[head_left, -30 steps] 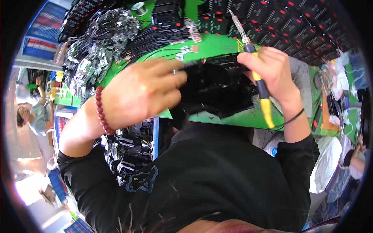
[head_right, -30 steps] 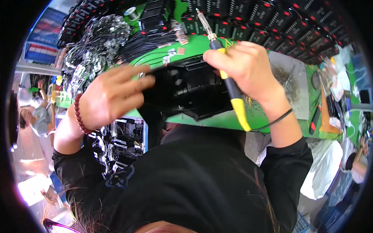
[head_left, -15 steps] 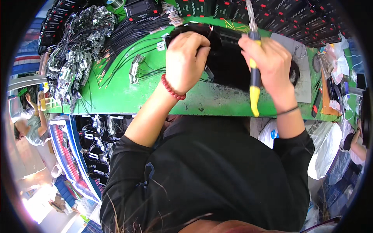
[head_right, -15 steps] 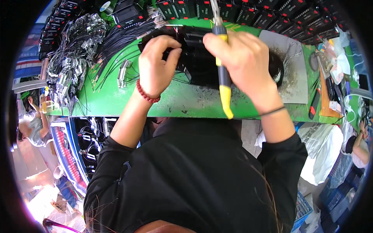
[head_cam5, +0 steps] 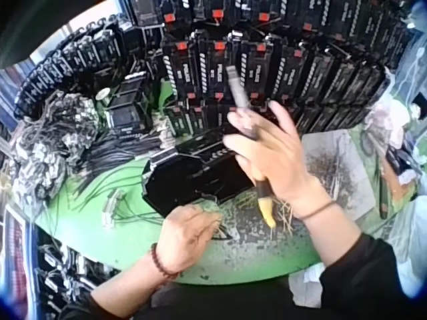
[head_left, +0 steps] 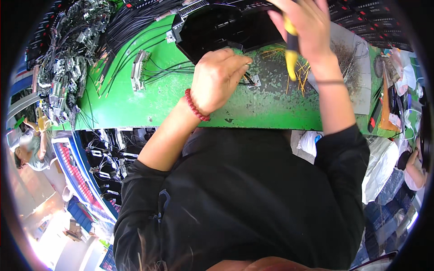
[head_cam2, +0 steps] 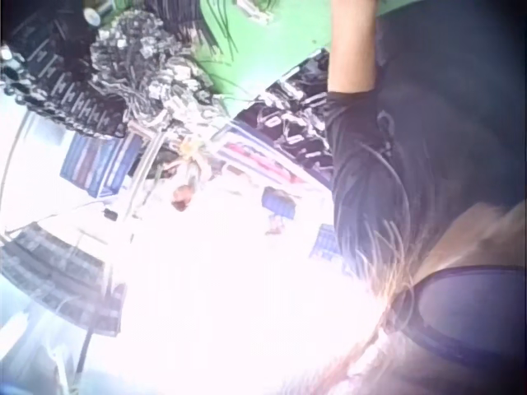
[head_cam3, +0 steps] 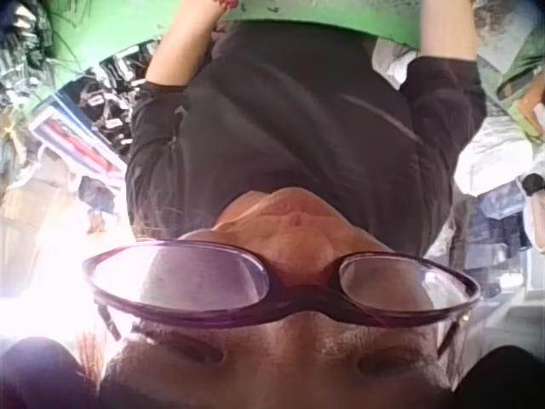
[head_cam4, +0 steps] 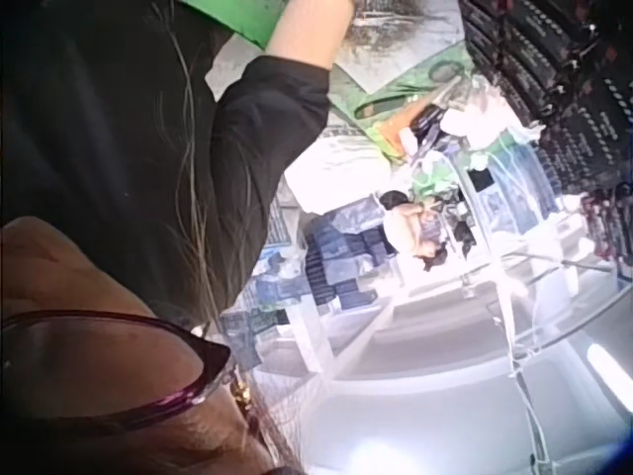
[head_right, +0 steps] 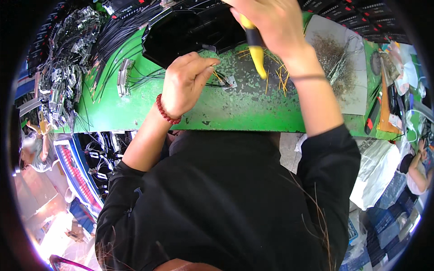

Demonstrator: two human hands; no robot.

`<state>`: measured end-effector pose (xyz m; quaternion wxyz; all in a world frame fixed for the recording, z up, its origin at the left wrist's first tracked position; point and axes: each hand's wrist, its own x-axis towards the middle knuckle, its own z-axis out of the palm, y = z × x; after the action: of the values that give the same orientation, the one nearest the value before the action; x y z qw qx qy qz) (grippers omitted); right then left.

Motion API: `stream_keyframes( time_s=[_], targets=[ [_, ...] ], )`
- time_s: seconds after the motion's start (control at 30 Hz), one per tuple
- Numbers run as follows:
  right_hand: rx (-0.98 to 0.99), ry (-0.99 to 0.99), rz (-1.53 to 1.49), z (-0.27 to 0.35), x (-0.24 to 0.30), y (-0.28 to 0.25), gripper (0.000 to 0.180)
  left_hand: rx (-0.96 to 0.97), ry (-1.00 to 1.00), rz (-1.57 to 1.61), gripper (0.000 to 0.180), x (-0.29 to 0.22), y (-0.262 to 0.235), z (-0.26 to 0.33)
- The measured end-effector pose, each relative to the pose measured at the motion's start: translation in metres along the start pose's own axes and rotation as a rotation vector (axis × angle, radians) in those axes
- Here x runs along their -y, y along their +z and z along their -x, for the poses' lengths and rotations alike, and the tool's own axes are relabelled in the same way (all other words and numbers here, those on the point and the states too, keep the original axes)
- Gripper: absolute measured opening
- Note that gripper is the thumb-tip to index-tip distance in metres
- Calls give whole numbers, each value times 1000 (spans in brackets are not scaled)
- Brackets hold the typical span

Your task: The person solders wires onto a toy car body using a soldering iron, places the assembled car body into a crate, and solders wires onto circuit boards.

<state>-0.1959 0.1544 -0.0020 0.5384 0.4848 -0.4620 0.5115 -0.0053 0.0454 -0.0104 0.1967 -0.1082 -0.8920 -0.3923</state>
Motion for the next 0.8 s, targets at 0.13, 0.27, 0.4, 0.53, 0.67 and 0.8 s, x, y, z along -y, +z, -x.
stream_keyframes(
  time_s=[0.13, 0.27, 0.4, 0.53, 0.67, 0.8],
  targets=[
    [513, 768, -4, 6, 101, -84, 31, 50, -43, 14, 14, -1, 4, 6],
    [423, 1183, -160, 18, 156, -84, 40, 128, -50, 37, 14, -8, 13, 10],
    [493, 1157, -122, 25, 153, -82, 37, 180, -90, 24, 15, -9, 17, 14],
    [407, 1308, -287, 20, 151, -82, 38, 36, -109, 98, 12, -12, 14, 13],
    [292, 1355, -186, 23, 157, -81, 34, 61, -176, 49, 8, -14, 15, 14],
    [326, 1259, -195, 26, 160, -86, 31, 62, -181, 35, 7, -15, 14, 14]
  ],
)
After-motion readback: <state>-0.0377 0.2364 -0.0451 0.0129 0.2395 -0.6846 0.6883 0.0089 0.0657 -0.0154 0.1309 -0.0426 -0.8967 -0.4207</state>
